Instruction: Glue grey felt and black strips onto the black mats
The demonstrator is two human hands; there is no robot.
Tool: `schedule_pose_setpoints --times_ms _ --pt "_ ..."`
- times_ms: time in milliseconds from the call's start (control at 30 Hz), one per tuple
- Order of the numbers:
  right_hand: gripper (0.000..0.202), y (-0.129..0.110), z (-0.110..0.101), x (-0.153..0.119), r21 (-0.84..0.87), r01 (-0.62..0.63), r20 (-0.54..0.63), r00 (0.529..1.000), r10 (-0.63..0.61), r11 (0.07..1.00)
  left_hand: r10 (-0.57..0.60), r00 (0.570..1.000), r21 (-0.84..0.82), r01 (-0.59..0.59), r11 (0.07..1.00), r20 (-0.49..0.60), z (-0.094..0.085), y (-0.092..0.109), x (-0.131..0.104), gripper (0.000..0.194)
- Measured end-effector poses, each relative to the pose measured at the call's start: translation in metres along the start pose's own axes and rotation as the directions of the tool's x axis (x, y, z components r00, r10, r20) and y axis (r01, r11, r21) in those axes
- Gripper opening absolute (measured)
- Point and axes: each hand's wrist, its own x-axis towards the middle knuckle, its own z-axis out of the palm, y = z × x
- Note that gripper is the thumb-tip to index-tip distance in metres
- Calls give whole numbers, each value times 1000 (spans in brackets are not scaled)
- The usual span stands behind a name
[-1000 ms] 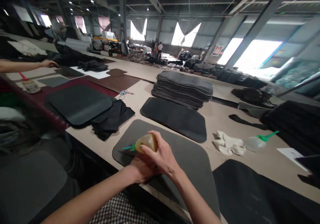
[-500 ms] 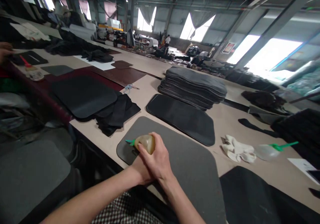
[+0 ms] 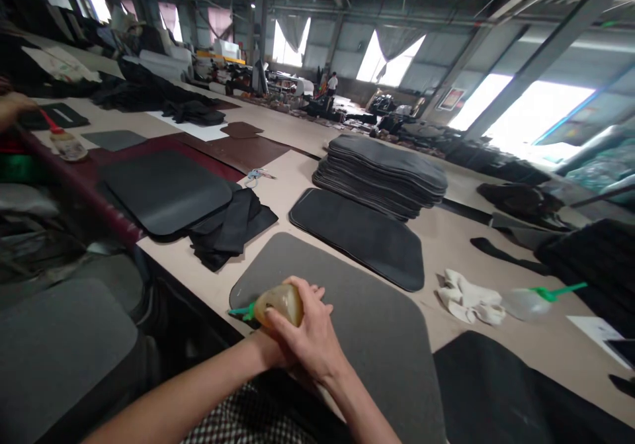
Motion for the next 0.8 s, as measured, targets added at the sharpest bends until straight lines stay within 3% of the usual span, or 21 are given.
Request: schedule_pose_setpoints --times_ms 133,267,500,800 --pt "50 15 -19 27 147 35 -24 999 -32 988 24 999 -43 -23 999 30 -13 0 7 61" --pt "55 32 -37 54 -31 124 -90 988 -126 992 -16 992 -89 28 996 126 -27 -3 17 71" --pt "49 46 -39 72 -104 325 116 943 -313 940 -122 976 -83 139 987 183 -28 -23 24 75" --pt "47 62 -39 103 -234 363 0 928 -374 902 -66 996 -120 73 990 61 -26 -34 17 78"
